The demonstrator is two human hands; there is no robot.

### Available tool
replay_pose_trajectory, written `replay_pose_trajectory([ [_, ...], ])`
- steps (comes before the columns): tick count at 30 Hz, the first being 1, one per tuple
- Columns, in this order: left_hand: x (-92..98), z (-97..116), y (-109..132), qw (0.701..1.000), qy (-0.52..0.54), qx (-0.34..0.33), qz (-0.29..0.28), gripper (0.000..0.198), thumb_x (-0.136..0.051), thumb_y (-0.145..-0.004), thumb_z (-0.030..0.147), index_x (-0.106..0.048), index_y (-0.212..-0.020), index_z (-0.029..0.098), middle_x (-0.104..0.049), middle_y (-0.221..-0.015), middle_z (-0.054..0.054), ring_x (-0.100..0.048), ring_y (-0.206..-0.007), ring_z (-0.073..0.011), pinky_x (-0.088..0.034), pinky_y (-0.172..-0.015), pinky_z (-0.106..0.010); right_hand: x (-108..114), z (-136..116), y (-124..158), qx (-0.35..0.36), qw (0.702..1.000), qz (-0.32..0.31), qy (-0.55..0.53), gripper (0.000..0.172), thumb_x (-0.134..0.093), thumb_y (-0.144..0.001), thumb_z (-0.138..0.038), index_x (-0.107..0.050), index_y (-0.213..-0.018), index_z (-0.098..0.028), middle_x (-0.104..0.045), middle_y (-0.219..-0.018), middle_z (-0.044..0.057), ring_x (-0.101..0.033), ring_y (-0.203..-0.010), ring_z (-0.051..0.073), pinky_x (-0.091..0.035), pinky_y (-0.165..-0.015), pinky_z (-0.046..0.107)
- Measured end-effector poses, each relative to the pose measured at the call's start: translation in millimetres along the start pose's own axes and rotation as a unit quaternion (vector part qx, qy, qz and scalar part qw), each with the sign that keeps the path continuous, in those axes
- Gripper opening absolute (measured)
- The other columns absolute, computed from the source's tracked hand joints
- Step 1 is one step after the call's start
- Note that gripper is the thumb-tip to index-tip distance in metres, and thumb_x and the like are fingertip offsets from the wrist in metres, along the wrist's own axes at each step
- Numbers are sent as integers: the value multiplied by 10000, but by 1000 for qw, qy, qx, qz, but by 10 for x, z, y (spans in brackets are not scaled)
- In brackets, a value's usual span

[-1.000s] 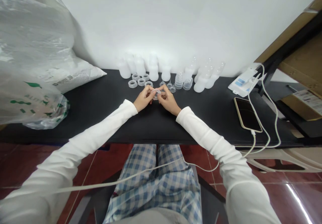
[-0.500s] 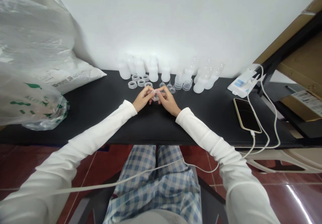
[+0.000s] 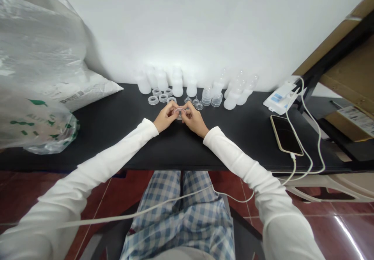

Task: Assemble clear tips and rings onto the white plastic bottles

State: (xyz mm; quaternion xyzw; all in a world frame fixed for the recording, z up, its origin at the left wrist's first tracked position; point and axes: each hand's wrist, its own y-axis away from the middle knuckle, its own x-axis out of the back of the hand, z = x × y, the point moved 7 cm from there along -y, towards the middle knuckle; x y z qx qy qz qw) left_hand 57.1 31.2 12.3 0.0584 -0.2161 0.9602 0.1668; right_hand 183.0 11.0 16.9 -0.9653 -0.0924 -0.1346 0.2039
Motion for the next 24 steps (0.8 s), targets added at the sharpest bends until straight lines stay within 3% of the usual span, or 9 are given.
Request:
replay_pose_trajectory([
  [11,14,-19,-5,1000,28,13,3,304,-701,-850,461,-556,-912,201,-490,-654,59,-438,-559,-80,-345,-570,-229,9,39,-12,3,999,2,-48,424,-587,-913,-646,-481,-1033,-253,-653,-782,-25,-587,-608,122,-483,-571,276],
  [19,15,-31,-6,1000,-24,17,9,215,-692,-795,225,-557,-961,202,-493,-665,78,-447,-581,-75,-360,-599,-216,47,-10,-1,31,999,22,37,343,-567,-944,-582,-484,-1014,-257,-612,-679,-42,-496,-529,124,-399,-530,277],
  [24,14,34,8,999,-47,1,11,190,-673,-785,190,-531,-910,210,-432,-636,92,-414,-560,-75,-342,-591,-224,37,9,2,39,996,22,72,295,-550,-961,-543,-457,-953,-264,-595,-664,-48,-472,-508,124,-370,-530,276],
])
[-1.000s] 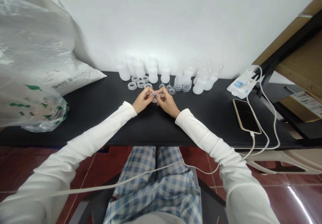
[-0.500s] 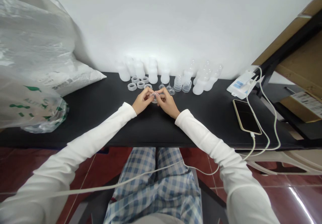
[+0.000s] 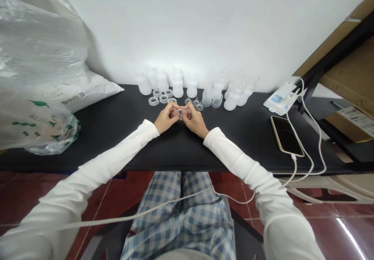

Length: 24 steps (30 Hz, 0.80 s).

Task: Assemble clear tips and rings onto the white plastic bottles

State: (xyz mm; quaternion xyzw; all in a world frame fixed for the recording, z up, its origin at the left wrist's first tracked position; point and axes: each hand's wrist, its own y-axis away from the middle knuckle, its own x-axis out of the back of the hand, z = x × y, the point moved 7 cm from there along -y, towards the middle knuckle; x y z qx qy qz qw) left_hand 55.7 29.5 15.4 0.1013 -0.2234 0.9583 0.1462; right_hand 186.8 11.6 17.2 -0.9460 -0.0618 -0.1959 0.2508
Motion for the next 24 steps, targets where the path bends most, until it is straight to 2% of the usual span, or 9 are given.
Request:
replay_pose_trajectory([
  [6,16,-6,-6,1000,-11,-15,-9,196,-649,-831,221,-518,-976,210,-481,-676,84,-456,-576,-76,-369,-597,-224,2,-36,7,22,1000,-2,6,282,-507,-990,-526,-469,-1038,-251,-557,-654,-54,-481,-517,123,-379,-534,268],
  [10,46,-44,-15,1000,-10,-19,-2,242,-666,-864,285,-520,-1040,207,-564,-737,58,-512,-621,-82,-409,-624,-225,16,-84,9,48,999,1,21,306,-551,-975,-506,-487,-1119,-244,-480,-645,-74,-403,-493,101,-327,-500,252],
  [15,30,-102,-18,1000,1,-11,-3,269,-687,-864,340,-517,-1025,207,-653,-821,23,-562,-668,-85,-432,-632,-217,44,-90,0,58,998,18,27,302,-580,-967,-489,-457,-1105,-250,-418,-639,-91,-392,-494,92,-319,-503,250],
  [21,99,-206,-92,997,77,-15,13,310,-742,-826,354,-518,-983,208,-709,-955,-28,-685,-873,-141,-511,-738,-254,-17,-16,-22,41,996,-16,-81,545,-552,-950,-636,-292,-1275,-283,-506,-778,-58,-476,-566,107,-391,-532,266],
  [24,122,-208,-130,993,117,-17,1,361,-791,-785,397,-520,-921,200,-724,-1020,-57,-700,-977,-168,-540,-814,-283,-26,12,-33,15,992,-27,-124,569,-547,-938,-667,-313,-1295,-292,-521,-795,-53,-466,-576,104,-394,-531,263],
])
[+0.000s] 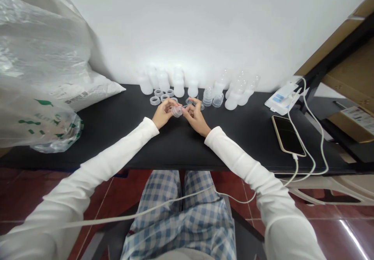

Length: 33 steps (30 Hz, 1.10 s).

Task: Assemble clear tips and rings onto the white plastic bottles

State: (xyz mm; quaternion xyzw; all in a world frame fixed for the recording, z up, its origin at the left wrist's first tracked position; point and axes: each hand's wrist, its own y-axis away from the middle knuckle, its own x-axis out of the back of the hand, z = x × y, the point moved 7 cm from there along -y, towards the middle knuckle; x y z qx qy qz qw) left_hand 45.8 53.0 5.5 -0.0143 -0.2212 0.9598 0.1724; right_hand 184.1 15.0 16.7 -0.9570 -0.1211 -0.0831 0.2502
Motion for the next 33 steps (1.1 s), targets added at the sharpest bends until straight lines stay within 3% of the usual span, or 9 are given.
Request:
replay_pose_trajectory([
  [5,-5,66,-1,1000,16,-8,-4,400,-823,-752,448,-555,-903,192,-712,-992,-47,-707,-979,-172,-554,-835,-287,1,-56,-4,0,999,-4,34,473,-649,-879,-651,-548,-1105,-248,-508,-745,-46,-443,-600,96,-361,-534,255],
  [9,-20,113,18,999,-13,-25,-15,304,-739,-834,407,-570,-975,197,-717,-1062,-77,-712,-1009,-190,-564,-871,-330,77,-96,9,8,997,51,49,438,-688,-859,-625,-561,-1013,-234,-512,-720,-44,-455,-608,102,-366,-562,264],
  [11,54,165,21,995,-83,-58,14,197,-639,-902,348,-577,-1017,202,-711,-1092,-88,-703,-1022,-193,-558,-902,-357,134,-93,20,9,995,90,45,438,-678,-860,-638,-533,-950,-234,-491,-703,-50,-445,-599,100,-359,-568,267],
  [13,213,237,24,973,-189,-100,83,136,-568,-926,277,-581,-1041,206,-691,-1104,-93,-677,-1045,-201,-546,-930,-380,188,-65,30,2,992,122,33,455,-641,-871,-669,-496,-896,-239,-440,-665,-63,-410,-573,95,-338,-556,266],
  [16,600,307,45,908,-317,-124,242,194,-570,-890,199,-556,-1083,201,-628,-1161,-120,-606,-1142,-238,-511,-1000,-418,249,3,38,-19,988,155,8,496,-590,-873,-722,-452,-846,-246,-391,-632,-73,-367,-545,93,-314,-529,261],
  [18,889,279,61,867,-351,-97,339,350,-619,-839,171,-516,-1173,185,-557,-1272,-152,-544,-1241,-262,-471,-1072,-434,285,40,41,-28,984,175,-7,520,-577,-863,-747,-439,-830,-246,-396,-634,-71,-364,-542,91,-317,-521,258],
  [21,1222,141,38,844,-355,-22,400,529,-672,-780,166,-457,-1264,157,-478,-1375,-194,-487,-1331,-289,-419,-1144,-442,330,61,46,-29,979,199,-20,523,-580,-859,-748,-439,-841,-245,-406,-635,-74,-375,-544,88,-334,-521,252],
  [27,1491,-91,-84,850,-369,97,363,763,-736,-785,339,-335,-1414,182,-414,-1523,-228,-407,-1465,-350,-316,-1212,-536,383,-27,46,4,978,207,15,432,-588,-906,-653,-443,-921,-246,-428,-696,-69,-411,-576,87,-353,-534,243],
  [33,1606,-200,-217,854,-365,146,341,672,-721,-797,375,-362,-1341,215,-624,-1332,-179,-568,-1323,-349,-345,-1165,-577,373,-111,40,30,978,172,118,341,-619,-923,-538,-476,-1014,-242,-476,-729,-43,-446,-583,111,-399,-543,270],
])
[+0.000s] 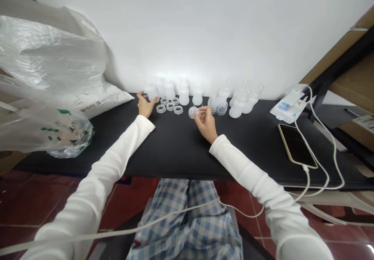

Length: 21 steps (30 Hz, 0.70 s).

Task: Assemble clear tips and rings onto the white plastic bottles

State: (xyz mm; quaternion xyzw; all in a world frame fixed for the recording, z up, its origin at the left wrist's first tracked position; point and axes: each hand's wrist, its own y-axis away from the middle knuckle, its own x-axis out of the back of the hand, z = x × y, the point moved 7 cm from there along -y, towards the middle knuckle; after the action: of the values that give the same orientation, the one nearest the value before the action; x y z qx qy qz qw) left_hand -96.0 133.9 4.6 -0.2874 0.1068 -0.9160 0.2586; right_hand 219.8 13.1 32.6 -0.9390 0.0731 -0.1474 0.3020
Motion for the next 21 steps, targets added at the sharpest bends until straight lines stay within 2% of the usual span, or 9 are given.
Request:
replay_pose_trajectory([
  [3,-8,-31,-50,1000,-8,11,9,562,-717,-787,356,-410,-1242,232,-665,-1197,-122,-617,-1230,-313,-390,-1131,-566,-21,2,-3,31,998,-31,47,296,-616,-930,-454,-477,-1076,-238,-546,-814,-14,-489,-621,119,-457,-612,289],
  [5,-8,-47,-64,1000,-15,10,15,508,-712,-781,346,-435,-1191,233,-646,-1172,-120,-619,-1202,-303,-413,-1111,-566,-33,-4,-6,63,993,-54,86,285,-616,-922,-399,-484,-1116,-237,-579,-881,8,-532,-682,134,-491,-681,309],
  [10,-39,-66,-71,999,-42,10,4,483,-710,-764,354,-475,-1166,227,-545,-1278,-182,-534,-1308,-370,-369,-1116,-631,-37,-72,-10,126,976,-81,156,260,-600,-906,-316,-515,-1137,-236,-580,-906,28,-564,-773,168,-509,-761,337],
  [13,-88,-26,-78,998,-53,1,-23,585,-729,-762,431,-455,-1234,223,-469,-1391,-216,-474,-1377,-397,-319,-1150,-639,-47,-117,-6,141,972,-86,169,236,-582,-909,-291,-518,-1129,-231,-566,-879,21,-554,-762,168,-504,-757,339],
  [16,-122,14,-98,997,-66,0,-46,581,-718,-779,454,-464,-1237,201,-465,-1412,-237,-432,-1415,-417,-294,-1164,-639,-65,-129,2,142,971,-89,169,222,-575,-913,-288,-522,-1119,-226,-568,-877,23,-558,-761,169,-502,-749,338],
  [19,-87,26,-109,997,-61,14,-41,525,-698,-793,403,-482,-1226,198,-525,-1369,-222,-458,-1391,-413,-321,-1146,-631,-71,-107,2,135,973,-93,165,230,-581,-916,-298,-523,-1128,-230,-590,-908,33,-583,-795,176,-514,-770,338],
  [21,-22,76,-82,999,-49,-5,-19,514,-661,-816,366,-474,-1267,204,-563,-1338,-194,-496,-1355,-387,-350,-1133,-605,-62,-92,-3,134,973,-91,163,243,-585,-918,-309,-521,-1138,-230,-602,-927,40,-602,-825,185,-524,-789,342],
])
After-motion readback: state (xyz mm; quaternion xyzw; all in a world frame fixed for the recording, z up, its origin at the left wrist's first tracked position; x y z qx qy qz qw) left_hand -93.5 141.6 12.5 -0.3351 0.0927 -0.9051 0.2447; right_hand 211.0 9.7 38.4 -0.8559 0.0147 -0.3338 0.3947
